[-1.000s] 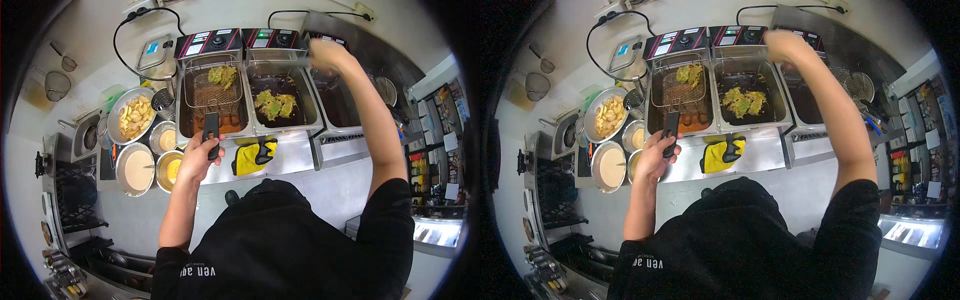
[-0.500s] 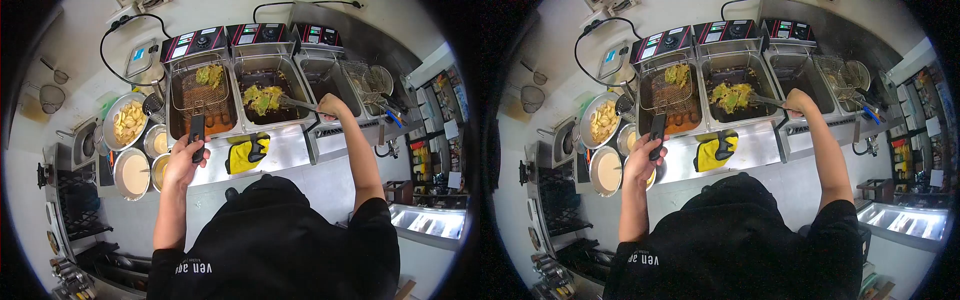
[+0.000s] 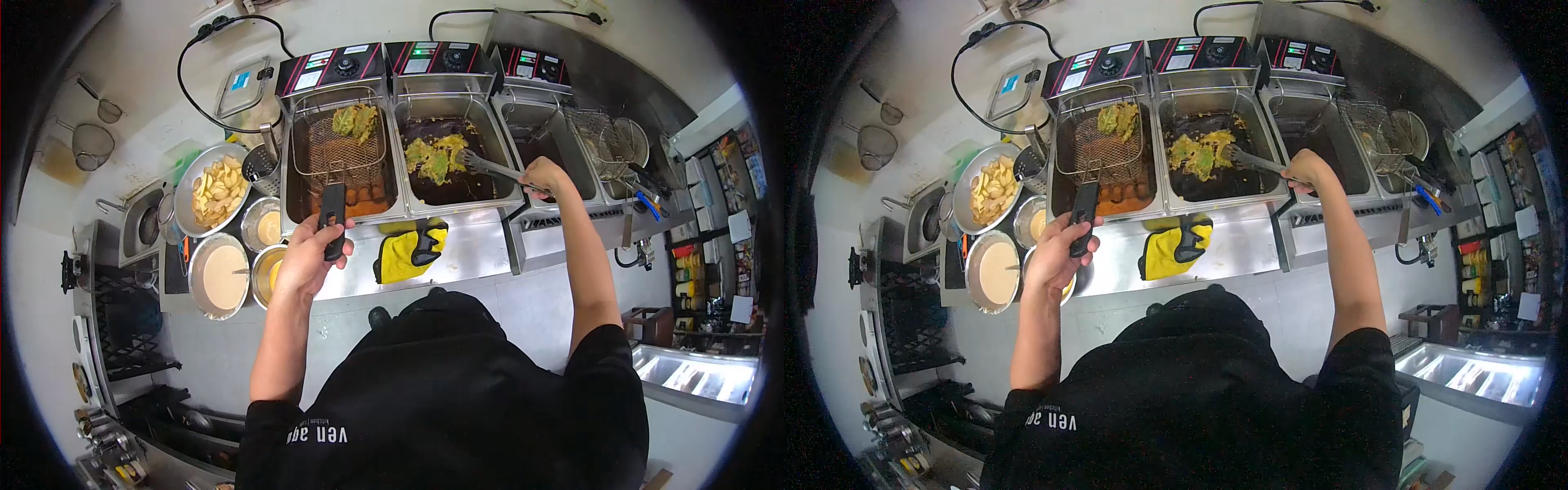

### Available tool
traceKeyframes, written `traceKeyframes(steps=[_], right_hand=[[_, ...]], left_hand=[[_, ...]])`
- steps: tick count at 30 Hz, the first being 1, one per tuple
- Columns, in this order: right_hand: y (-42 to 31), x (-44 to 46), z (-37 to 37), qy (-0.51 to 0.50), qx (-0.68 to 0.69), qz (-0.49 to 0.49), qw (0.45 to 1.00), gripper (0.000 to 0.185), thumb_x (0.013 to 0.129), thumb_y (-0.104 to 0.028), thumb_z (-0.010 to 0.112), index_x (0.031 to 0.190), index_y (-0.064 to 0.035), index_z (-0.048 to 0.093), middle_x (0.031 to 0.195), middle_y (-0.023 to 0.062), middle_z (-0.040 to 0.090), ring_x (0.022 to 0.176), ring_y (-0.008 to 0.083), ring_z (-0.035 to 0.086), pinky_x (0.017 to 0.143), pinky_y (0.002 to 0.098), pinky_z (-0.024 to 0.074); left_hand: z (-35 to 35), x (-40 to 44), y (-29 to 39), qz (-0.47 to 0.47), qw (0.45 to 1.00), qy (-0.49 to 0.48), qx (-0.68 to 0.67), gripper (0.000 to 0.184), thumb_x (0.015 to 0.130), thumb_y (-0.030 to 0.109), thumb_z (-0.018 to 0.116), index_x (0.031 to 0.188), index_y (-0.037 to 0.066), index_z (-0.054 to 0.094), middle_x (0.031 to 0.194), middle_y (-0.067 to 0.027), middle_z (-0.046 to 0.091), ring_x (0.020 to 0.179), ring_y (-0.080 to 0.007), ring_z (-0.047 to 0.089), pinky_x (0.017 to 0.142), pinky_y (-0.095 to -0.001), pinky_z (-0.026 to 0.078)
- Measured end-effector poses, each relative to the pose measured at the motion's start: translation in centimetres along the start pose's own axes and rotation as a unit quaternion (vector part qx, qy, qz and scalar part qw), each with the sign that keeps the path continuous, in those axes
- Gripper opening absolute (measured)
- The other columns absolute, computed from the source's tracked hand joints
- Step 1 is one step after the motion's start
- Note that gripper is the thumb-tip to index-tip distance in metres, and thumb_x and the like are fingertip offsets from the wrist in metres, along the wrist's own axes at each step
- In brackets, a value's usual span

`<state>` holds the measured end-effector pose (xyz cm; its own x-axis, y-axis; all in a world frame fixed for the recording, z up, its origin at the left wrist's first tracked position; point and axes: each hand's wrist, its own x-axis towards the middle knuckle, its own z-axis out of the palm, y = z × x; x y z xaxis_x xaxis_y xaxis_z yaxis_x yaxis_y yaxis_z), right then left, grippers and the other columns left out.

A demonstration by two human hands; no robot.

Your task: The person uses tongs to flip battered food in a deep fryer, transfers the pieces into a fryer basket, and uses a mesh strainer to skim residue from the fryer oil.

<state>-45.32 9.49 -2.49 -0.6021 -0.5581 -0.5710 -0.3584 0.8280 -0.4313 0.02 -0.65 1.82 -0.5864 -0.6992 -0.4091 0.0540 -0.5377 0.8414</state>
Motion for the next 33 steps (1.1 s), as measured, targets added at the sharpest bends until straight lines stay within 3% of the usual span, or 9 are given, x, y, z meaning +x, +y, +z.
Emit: traceKeyframes(steps=[4,7,10,12,13,15,16,24,33], right_hand=[[-0.2,0.5,0.5,0.007,0.031,-0.019,0.999,0.018,0.084,-0.01,0.063,0.071,0.0023,0.062,0.062,0.0096,0.061,0.047,0.0175,0.057,0.039,0.0295,0.0435],[-0.7,-1.1,-0.1,0.032,-0.045,-0.07,0.996,0.014,0.083,-0.01,0.064,0.072,-0.0001,0.065,0.06,0.0078,0.061,0.047,0.0182,0.058,0.044,0.0306,0.0461],[-0.7,-2.8,0.1,0.149,-0.162,-0.128,0.967,0.008,0.078,-0.011,0.066,0.072,-0.0052,0.067,0.062,0.0069,0.064,0.053,0.0204,0.062,0.052,0.0334,0.0491],[0.5,-3.5,0.4,0.359,-0.311,-0.304,0.826,0.008,0.075,-0.011,0.064,0.08,-0.0117,0.07,0.067,0.0058,0.064,0.061,0.0228,0.065,0.059,0.0369,0.0503],[0.8,-3.8,0.5,0.359,-0.312,-0.307,0.824,0.008,0.075,-0.011,0.064,0.08,-0.0117,0.07,0.067,0.0058,0.064,0.061,0.0228,0.065,0.059,0.0369,0.0503],[1.3,-4.6,0.5,0.418,-0.38,-0.351,0.747,0.02,0.075,-0.01,0.06,0.091,-0.0147,0.071,0.074,0.0059,0.063,0.068,0.0237,0.063,0.061,0.0381,0.0495],[1.2,-5.5,0.4,0.396,-0.437,-0.332,0.736,0.03,0.076,-0.009,0.055,0.103,-0.0144,0.067,0.082,0.0037,0.06,0.072,0.0213,0.06,0.065,0.0348,0.0475],[4.4,-7.6,-0.7,0.48,-0.443,-0.397,0.645,0.04,0.076,-0.012,0.054,0.116,-0.0122,0.061,0.111,0.0006,0.061,0.088,0.0194,0.057,0.075,0.0321,0.0448],[5.8,-9.4,-1.5,0.524,-0.42,-0.45,0.589,0.036,0.075,-0.012,0.057,0.11,-0.013,0.065,0.11,0.0012,0.062,0.09,0.0214,0.058,0.079,0.0346,0.0454]], left_hand=[[0.0,-0.1,0.0,-0.002,1.0,0.002,0.002,0.017,0.087,0.002,0.051,0.103,-0.003,0.046,0.096,-0.0124,0.059,0.063,-0.0163,0.058,0.046,-0.0283,0.044],[-0.2,0.0,0.0,-0.003,1.0,-0.001,0.007,0.019,0.087,0.003,0.051,0.104,-0.003,0.045,0.097,-0.0125,0.059,0.063,-0.0164,0.058,0.046,-0.0284,0.044],[0.3,-0.3,0.1,0.004,1.0,0.003,0.012,0.02,0.088,0.004,0.051,0.106,-0.004,0.047,0.092,-0.0102,0.058,0.063,-0.0145,0.056,0.046,-0.0268,0.042],[0.3,-0.5,0.1,0.012,1.0,0.011,0.014,0.021,0.089,0.005,0.051,0.107,-0.005,0.05,0.087,-0.0077,0.057,0.063,-0.0125,0.055,0.046,-0.0251,0.04],[0.3,-0.4,0.1,0.01,1.0,0.01,0.011,0.021,0.089,0.005,0.051,0.107,-0.005,0.05,0.087,-0.0079,0.057,0.063,-0.0127,0.055,0.046,-0.025,0.04],[0.2,-0.4,0.1,0.01,1.0,0.009,0.006,0.022,0.089,0.005,0.051,0.108,-0.005,0.049,0.088,-0.0081,0.057,0.063,-0.0128,0.055,0.045,-0.0249,0.04],[0.2,-0.4,0.1,0.011,1.0,0.007,0.005,0.022,0.088,0.004,0.051,0.108,-0.005,0.049,0.088,-0.0082,0.057,0.063,-0.013,0.055,0.045,-0.0249,0.04],[-0.1,-0.1,-0.3,0.006,1.0,-0.009,-0.013,0.023,0.088,0.002,0.05,0.109,-0.005,0.044,0.097,-0.0117,0.058,0.061,-0.0164,0.058,0.044,-0.0273,0.043],[0.0,-0.1,-1.0,0.019,0.999,0.022,-0.027,0.028,0.088,0.001,0.049,0.114,-0.006,0.043,0.098,-0.0132,0.06,0.063,-0.0152,0.057,0.043,-0.0256,0.042]])
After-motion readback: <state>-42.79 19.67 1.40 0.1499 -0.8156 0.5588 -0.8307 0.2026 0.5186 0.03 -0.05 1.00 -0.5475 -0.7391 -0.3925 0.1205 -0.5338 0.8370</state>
